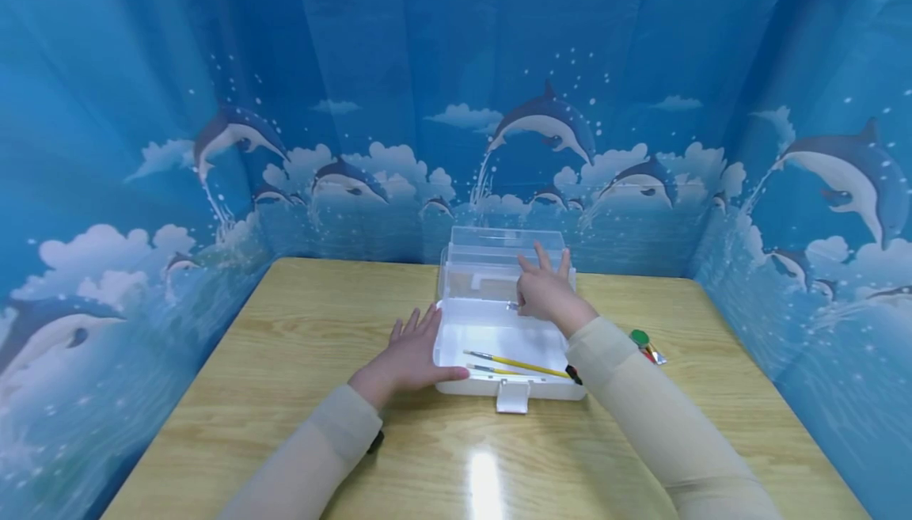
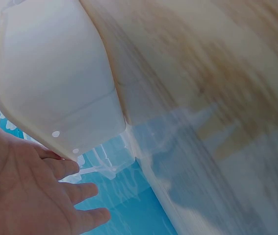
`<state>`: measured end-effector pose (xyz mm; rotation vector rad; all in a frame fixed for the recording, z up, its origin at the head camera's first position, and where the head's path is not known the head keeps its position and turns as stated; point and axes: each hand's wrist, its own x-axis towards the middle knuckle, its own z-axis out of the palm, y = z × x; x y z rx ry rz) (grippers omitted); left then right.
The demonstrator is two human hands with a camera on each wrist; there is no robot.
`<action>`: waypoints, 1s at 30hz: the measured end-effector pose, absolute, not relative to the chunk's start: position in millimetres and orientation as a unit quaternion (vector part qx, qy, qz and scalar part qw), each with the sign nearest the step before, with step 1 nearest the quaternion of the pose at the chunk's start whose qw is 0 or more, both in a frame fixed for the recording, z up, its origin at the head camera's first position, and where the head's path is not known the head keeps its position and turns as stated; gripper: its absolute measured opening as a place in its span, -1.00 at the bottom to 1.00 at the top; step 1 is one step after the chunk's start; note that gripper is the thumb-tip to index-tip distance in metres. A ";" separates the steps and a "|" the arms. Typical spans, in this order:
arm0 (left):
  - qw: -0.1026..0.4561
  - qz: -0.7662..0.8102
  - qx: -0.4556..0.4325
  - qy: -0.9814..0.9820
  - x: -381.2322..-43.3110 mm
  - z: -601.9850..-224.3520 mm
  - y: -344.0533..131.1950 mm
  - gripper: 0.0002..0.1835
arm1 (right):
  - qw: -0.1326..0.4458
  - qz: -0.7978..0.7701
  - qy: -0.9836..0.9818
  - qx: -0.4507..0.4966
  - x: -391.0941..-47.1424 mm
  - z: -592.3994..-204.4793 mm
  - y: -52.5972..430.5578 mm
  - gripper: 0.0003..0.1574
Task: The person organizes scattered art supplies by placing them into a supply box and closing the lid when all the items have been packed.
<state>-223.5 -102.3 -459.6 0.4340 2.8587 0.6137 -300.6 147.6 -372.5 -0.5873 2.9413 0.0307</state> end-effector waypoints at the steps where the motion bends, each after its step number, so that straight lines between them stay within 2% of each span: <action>1: 0.093 0.206 0.146 0.963 -223.6 -459.6 -102.3 0.40 | 0.073 0.010 0.978 -0.195 -300.7 -372.6 147.6 -0.83; 23: 0.096 0.208 0.150 0.962 -220.4 -456.2 -102.0 0.38 | 0.066 -0.027 0.981 -0.181 -299.1 -366.5 154.2 -0.80; 30: 0.092 0.206 0.152 0.962 -220.4 -456.8 -102.6 0.40 | 0.031 -0.027 0.981 -0.187 -294.7 -358.2 160.7 -0.75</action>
